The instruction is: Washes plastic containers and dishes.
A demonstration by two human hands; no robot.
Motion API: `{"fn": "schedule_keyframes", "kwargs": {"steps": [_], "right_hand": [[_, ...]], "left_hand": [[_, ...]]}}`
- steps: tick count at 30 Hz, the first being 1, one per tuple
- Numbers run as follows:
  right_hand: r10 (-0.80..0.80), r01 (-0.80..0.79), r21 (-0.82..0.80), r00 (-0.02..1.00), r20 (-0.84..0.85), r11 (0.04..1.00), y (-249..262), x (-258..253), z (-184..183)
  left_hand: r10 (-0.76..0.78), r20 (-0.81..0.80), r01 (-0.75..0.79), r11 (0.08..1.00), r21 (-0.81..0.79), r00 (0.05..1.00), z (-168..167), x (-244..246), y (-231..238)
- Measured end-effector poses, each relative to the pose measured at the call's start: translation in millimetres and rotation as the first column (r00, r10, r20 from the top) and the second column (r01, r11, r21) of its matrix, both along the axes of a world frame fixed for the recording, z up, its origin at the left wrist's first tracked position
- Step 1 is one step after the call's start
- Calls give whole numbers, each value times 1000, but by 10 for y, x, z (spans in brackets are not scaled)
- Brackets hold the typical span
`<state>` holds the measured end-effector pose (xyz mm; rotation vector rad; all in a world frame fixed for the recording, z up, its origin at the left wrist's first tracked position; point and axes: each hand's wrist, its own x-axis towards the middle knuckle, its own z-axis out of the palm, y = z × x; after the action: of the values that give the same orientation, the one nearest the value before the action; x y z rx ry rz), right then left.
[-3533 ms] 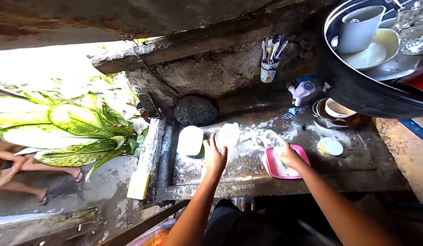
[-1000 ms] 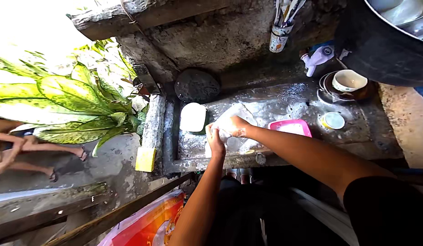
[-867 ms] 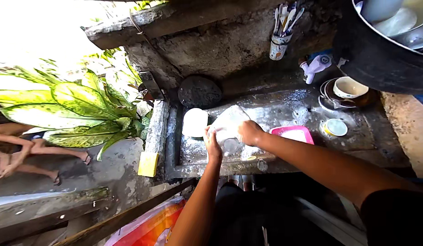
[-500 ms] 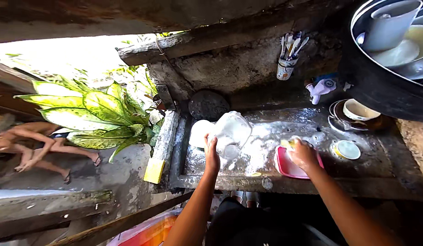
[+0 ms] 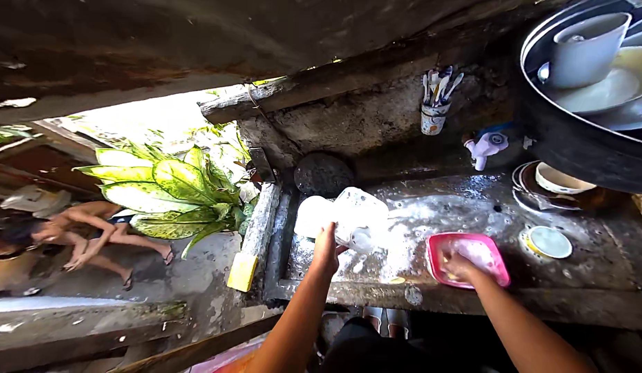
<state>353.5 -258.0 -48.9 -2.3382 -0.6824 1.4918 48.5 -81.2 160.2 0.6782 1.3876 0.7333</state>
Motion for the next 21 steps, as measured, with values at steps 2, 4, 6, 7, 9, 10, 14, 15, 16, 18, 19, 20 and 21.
{"fn": "schedule_keyframes", "kwargs": {"steps": [2, 4, 6, 7, 9, 10, 14, 15, 16, 18, 19, 20, 21], "right_hand": [[-361, 438, 122, 844, -396, 890, -98, 22, 80], [-473, 693, 109, 590, -654, 713, -45, -5, 520], [-328, 703, 195, 535, -779, 684, 109, -76, 1019], [-210, 676, 295, 560, -802, 675, 224, -150, 1234], [-60, 593, 508, 685, -726, 624, 536, -360, 1599], [-51, 526, 604, 777, -627, 599, 714, -473, 1740], [-179, 178, 728, 981, -77, 662, 1218, -858, 2019], [-144, 59, 731, 988, 55, 680, 1290, -902, 1993], [-63, -104, 699, 976, 209, 708, 1338, -924, 1948], [276, -494, 499, 851, 448, 713, 1358, -950, 1885], [474, -682, 354, 713, 517, 640, 1340, -972, 1902], [632, -820, 218, 552, 545, 529, 1320, -996, 1930], [727, -901, 99, 402, 556, 422, 1303, -1018, 1942]], "left_hand": [[-16, 2, 16, 1000, -8, 1000, -18, 2, -22], [-47, -3, 47, 999, -13, 999, -23, -2, -32], [-88, -8, 88, 996, -9, 996, -68, 4, -44], [-106, -12, 106, 994, -12, 994, -98, 21, -60], [-137, -21, 137, 990, -16, 990, -191, 83, -105], [-160, -21, 160, 987, -17, 987, -224, 128, -130], [-255, -66, 254, 967, -23, 965, -211, 282, -278], [-258, -62, 257, 966, -29, 964, -213, 292, -289], [-253, -52, 252, 967, -39, 966, -222, 286, -287], [-222, -37, 221, 974, -45, 974, -251, 242, -257], [-203, -51, 202, 979, -28, 978, -270, 207, -241], [-189, -80, 190, 982, 4, 979, -302, 164, -216], [-170, -124, 178, 983, 51, 978, -349, 118, -195]]}}
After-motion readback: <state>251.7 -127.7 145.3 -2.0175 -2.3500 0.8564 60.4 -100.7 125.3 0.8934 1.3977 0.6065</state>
